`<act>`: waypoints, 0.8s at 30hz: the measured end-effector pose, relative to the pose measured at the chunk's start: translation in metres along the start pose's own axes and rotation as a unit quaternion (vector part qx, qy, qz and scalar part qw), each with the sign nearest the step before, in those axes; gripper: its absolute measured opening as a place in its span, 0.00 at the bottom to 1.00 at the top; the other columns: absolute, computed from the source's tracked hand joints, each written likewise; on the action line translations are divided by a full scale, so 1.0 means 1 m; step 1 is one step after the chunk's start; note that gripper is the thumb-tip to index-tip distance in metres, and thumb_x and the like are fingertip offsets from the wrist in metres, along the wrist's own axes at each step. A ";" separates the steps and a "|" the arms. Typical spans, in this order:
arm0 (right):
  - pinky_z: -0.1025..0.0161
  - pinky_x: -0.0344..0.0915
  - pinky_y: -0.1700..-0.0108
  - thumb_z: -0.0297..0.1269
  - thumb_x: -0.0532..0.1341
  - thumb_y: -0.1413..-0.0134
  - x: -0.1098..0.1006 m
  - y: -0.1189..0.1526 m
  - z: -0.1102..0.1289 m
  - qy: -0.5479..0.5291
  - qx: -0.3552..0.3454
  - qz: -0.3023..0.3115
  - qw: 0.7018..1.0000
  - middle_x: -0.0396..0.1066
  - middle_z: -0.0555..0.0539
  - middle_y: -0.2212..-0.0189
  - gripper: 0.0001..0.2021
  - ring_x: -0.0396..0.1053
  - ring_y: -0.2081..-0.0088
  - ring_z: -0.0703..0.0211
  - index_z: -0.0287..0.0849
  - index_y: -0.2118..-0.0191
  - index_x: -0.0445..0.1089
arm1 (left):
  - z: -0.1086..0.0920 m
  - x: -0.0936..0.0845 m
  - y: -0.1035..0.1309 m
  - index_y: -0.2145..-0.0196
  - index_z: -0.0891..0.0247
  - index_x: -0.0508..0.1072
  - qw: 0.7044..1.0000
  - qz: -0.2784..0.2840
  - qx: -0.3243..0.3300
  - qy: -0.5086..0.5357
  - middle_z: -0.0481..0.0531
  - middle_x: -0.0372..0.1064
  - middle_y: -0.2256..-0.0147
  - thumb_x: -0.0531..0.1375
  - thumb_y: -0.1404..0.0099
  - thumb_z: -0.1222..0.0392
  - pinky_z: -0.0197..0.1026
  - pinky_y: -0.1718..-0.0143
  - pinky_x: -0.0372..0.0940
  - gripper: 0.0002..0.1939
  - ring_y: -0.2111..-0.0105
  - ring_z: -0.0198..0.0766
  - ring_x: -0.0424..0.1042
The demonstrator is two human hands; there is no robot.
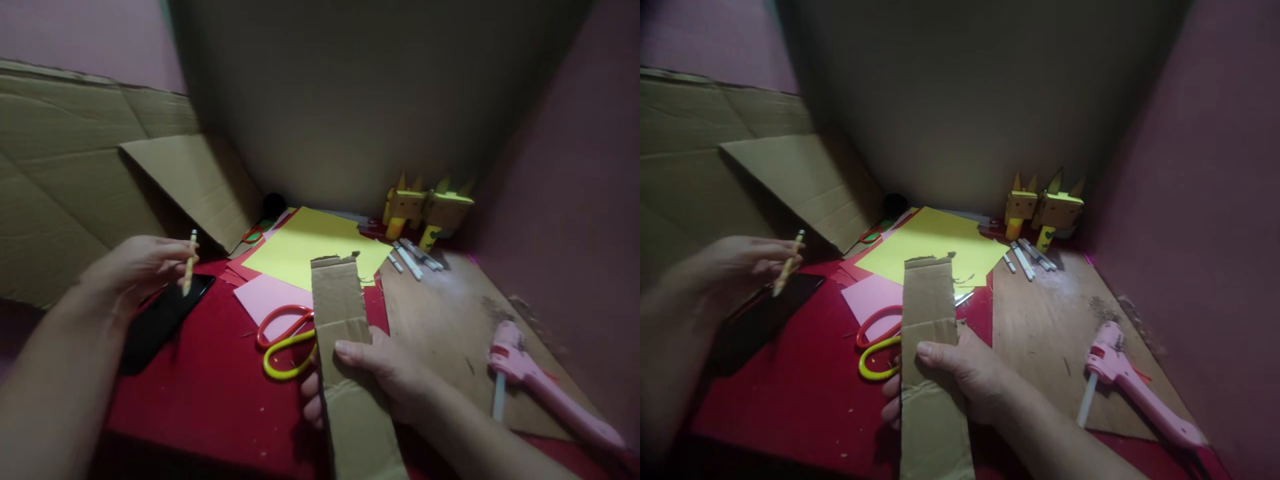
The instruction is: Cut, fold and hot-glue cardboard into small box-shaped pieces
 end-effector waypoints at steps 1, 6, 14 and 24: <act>0.53 0.72 0.66 0.42 0.67 0.55 0.000 -0.001 -0.001 -0.004 -0.001 0.002 1.000 0.76 0.38 0.69 0.23 0.77 0.70 0.50 0.32 0.55 0.66 | -0.004 0.005 0.013 0.68 0.68 0.68 0.999 -0.002 -0.009 0.034 0.41 0.68 0.79 0.58 0.41 0.66 0.28 0.74 0.63 0.03 0.79 0.25 0.67; 0.54 0.72 0.66 0.41 0.67 0.55 -0.001 -0.002 -0.004 -0.006 -0.011 0.009 1.000 0.76 0.38 0.70 0.22 0.77 0.71 0.52 0.31 0.57 0.67 | -0.037 0.059 0.081 0.76 0.61 0.66 0.948 0.050 0.051 0.309 0.43 0.70 0.76 0.61 0.52 0.68 0.34 0.80 0.66 0.07 0.82 0.30 0.65; 0.57 0.71 0.68 0.38 0.67 0.56 -0.001 -0.002 -0.001 -0.014 -0.030 0.003 0.999 0.76 0.42 0.73 0.26 0.75 0.76 0.55 0.33 0.50 0.65 | -0.061 0.104 0.134 0.75 0.56 0.75 0.944 0.058 0.288 0.150 0.48 0.74 0.71 0.59 0.42 0.68 0.36 0.67 0.71 0.09 0.67 0.39 0.73; 0.54 0.72 0.65 0.40 0.67 0.52 -0.005 -0.005 -0.005 -0.020 -0.026 0.052 0.998 0.76 0.42 0.71 0.28 0.76 0.73 0.54 0.32 0.46 0.63 | -0.046 0.100 0.119 0.74 0.52 0.76 0.942 0.076 0.307 0.114 0.47 0.75 0.70 0.61 0.41 0.64 0.33 0.70 0.73 0.07 0.67 0.39 0.75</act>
Point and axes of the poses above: each hand's wrist, its own y-axis away from the middle knuckle, its own x-axis out of the palm, z = x × y, the point moved 2 cm from there along -y, towards the middle knuckle
